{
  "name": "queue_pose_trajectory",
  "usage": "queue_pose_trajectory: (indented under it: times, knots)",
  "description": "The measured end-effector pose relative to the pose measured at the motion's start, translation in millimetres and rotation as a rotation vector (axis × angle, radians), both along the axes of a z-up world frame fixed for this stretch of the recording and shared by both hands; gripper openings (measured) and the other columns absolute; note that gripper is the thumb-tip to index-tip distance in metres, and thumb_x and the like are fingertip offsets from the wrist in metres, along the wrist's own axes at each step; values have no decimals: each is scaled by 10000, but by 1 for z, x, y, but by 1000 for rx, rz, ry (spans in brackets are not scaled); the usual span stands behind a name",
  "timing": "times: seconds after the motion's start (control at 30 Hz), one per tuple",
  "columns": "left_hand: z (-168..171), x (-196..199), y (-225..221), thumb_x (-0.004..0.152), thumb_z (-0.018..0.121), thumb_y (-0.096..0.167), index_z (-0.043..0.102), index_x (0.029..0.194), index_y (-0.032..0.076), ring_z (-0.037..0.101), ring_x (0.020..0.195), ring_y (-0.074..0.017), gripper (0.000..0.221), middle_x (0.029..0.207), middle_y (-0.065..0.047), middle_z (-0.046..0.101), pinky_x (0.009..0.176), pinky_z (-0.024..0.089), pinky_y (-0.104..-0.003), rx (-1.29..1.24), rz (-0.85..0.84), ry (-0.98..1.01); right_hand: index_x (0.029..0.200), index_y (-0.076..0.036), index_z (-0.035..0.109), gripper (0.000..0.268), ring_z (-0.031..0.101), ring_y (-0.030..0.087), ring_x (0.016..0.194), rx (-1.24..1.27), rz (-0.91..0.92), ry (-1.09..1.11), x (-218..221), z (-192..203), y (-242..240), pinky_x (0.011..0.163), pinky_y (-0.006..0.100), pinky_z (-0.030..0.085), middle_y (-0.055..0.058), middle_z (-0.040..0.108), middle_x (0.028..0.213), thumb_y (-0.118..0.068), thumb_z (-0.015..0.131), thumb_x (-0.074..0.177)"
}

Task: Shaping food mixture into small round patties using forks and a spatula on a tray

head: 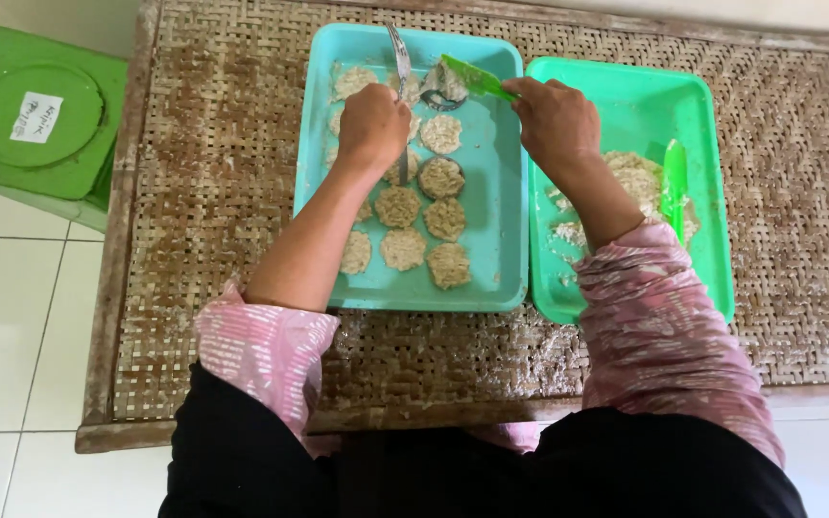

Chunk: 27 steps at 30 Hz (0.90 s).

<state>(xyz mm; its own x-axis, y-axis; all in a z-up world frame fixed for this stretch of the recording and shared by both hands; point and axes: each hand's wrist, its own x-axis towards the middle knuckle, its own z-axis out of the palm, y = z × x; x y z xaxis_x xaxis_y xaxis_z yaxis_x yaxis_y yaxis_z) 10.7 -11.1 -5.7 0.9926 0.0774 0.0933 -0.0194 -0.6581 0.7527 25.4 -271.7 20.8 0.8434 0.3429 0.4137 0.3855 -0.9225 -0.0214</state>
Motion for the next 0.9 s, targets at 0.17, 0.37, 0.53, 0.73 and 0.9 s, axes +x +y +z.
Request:
queue_pose_trajectory:
  times: [0.17, 0.37, 0.53, 0.73, 0.9]
  knots:
    - [5, -2, -8, 946, 557, 121, 694, 865, -55, 700, 633, -297, 238, 786, -208, 706, 599, 596, -414, 34, 22, 89, 1210, -161, 761, 250, 661, 321, 668, 101, 79, -8, -2, -1, 1, 611, 449, 536, 102, 739, 921, -132, 674, 977]
    - [-11, 10, -5, 918, 564, 125, 688, 890, -67, 699, 754, -398, 230, 875, -258, 702, 692, 567, -502, 94, 25, 99, 1223, -165, 729, 257, 666, 352, 681, 164, 55, 16, 5, -12, 13, 609, 478, 540, 123, 721, 906, -153, 679, 972]
    - [-13, 20, -1, 1002, 561, 98, 657, 934, -65, 640, 535, -215, 201, 776, -147, 665, 409, 527, -283, 82, -62, 122, 1249, -105, 719, 271, 678, 376, 692, 182, 101, -42, 0, 6, -9, 599, 481, 530, 175, 752, 942, -118, 649, 987]
    - [25, -2, 12, 990, 594, 59, 619, 969, -72, 603, 508, -171, 134, 800, -150, 652, 364, 478, -218, -6, -37, 72, 1379, -94, 655, 294, 701, 211, 732, 388, 13, 138, -52, 54, -77, 481, 308, 517, 123, 745, 915, -67, 592, 1093]
    - [34, -17, 23, 940, 625, 133, 729, 811, 19, 584, 541, -182, 201, 724, -127, 702, 503, 469, -360, -89, -30, -81, 1335, -85, 705, 273, 585, 184, 544, -71, -198, 81, -112, 53, -132, 421, 309, 481, 107, 695, 802, -100, 554, 1109]
